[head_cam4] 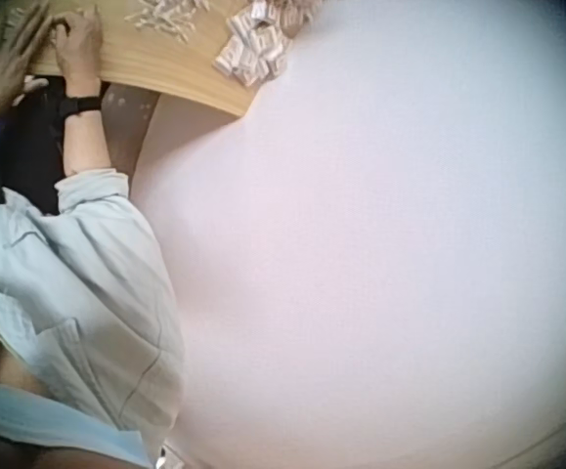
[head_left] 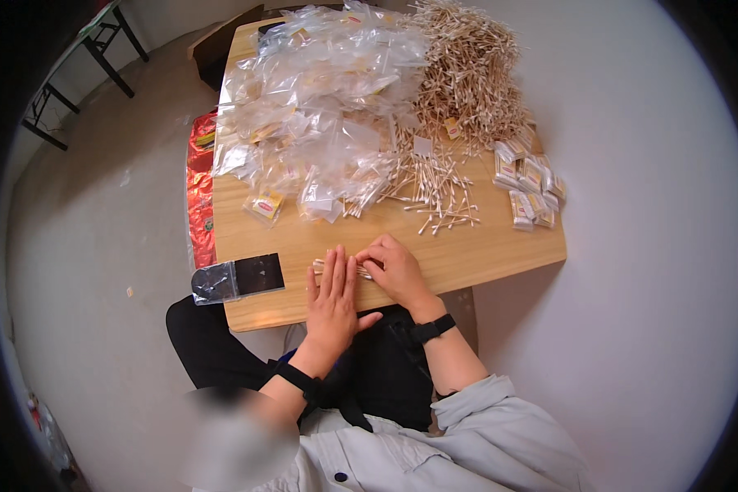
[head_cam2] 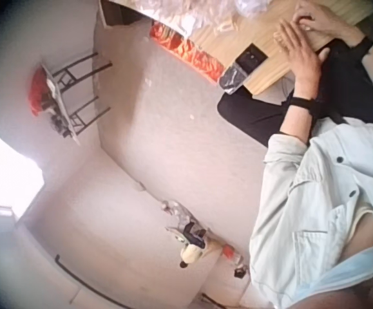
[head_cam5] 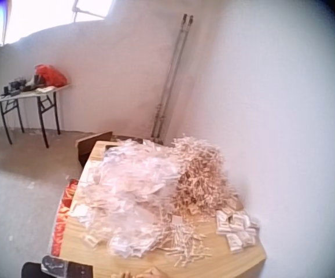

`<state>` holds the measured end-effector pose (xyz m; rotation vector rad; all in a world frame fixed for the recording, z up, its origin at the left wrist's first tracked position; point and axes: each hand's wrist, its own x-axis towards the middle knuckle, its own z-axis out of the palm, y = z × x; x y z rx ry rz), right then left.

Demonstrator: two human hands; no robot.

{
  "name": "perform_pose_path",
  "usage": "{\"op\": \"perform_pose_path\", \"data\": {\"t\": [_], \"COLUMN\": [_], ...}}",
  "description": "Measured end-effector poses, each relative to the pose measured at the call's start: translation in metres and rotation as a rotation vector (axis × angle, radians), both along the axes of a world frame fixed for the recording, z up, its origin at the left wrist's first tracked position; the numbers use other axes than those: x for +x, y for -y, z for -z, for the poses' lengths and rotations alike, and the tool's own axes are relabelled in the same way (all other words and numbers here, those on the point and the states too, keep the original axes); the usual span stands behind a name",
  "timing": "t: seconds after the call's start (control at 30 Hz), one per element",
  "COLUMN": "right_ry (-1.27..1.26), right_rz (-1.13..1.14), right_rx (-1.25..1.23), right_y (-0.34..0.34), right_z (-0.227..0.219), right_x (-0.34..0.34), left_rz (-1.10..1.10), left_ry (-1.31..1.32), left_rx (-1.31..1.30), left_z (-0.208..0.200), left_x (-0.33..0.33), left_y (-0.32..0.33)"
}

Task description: Packaging cotton swabs into small plastic bags and then arranging them into a larger clear container.

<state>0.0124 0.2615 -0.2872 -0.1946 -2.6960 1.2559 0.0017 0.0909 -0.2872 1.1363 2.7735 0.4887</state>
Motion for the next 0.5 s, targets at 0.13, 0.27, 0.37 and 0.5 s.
{"op": "perform_pose_path", "data": {"t": [0.13, 0.27, 0.37, 0.5], "right_ry": [0.004, -0.036, -0.022, 0.041], "right_rz": [0.158, 0.276, 0.306, 0.233], "right_rx": [-0.155, -0.117, -0.059, -0.188], "right_y": [0.003, 0.005, 0.012, 0.010], "right_z": [0.002, 0.004, 0.000, -0.005], "right_x": [0.002, 0.004, 0.002, 0.002], "left_rz": [0.001, 0.003, -0.038, -0.050], "left_ry": [-0.089, -0.035, -0.045, -0.079], "left_rx": [-0.054, -0.025, 0.002, -0.026], "left_z": [0.002, 0.002, 0.009, 0.006], "left_x": [-0.018, -0.022, -0.017, -0.005], "left_y": [-0.008, -0.012, -0.009, 0.000]}}
